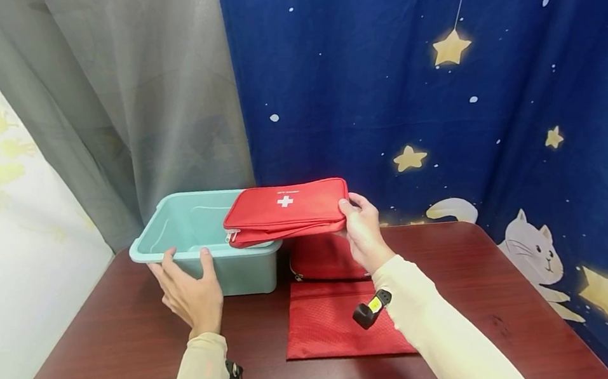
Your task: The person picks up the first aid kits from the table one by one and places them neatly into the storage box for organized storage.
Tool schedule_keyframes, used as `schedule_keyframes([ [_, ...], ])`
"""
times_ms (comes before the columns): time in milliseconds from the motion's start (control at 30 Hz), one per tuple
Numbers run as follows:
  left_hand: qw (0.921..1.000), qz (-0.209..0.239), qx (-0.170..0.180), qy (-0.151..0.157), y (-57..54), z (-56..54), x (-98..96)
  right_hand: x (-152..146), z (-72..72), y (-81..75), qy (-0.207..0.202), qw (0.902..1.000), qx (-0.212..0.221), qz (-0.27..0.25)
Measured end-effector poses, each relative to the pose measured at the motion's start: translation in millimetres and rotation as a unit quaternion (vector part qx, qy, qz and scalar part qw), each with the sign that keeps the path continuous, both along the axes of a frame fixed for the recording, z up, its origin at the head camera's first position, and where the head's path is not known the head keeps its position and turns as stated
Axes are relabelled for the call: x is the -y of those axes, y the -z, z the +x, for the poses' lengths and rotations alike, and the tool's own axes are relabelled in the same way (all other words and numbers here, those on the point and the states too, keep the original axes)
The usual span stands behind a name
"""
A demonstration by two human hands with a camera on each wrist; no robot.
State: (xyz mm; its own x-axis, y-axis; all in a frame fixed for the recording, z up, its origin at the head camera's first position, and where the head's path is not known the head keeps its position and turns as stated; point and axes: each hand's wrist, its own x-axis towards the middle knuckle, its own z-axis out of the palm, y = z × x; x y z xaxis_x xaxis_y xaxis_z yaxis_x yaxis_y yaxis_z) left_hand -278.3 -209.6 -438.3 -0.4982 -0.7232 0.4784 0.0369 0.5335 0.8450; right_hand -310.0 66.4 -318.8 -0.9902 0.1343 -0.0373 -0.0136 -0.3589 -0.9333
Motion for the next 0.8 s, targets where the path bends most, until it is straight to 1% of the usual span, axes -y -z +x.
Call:
schedule_keyframes([
  [300, 1.0000, 0.002, 0.002, 0.000, -0.6, 0.3, -0.1, 13, 2.7, -3.8, 0.006, 1.0000, -0.001, 0.003],
  [567, 1.0000, -0.001, 0.003, -0.001, -0.8, 1.1, -1.0, 22, 3.3, 0.9, 0.002, 0.9998, 0.002, 0.019],
  [700, 1.0000, -0.002, 0.003, -0.002, -0.7, 1.2, -1.2, 27, 4.4, 1.0, 0.002, 0.9999, -0.003, 0.015],
  [800, 1.0000, -0.001, 0.003, -0.003, -0.9, 1.6, -1.1, 31, 5.6, 0.5, -0.004, 0.9999, -0.006, 0.013],
])
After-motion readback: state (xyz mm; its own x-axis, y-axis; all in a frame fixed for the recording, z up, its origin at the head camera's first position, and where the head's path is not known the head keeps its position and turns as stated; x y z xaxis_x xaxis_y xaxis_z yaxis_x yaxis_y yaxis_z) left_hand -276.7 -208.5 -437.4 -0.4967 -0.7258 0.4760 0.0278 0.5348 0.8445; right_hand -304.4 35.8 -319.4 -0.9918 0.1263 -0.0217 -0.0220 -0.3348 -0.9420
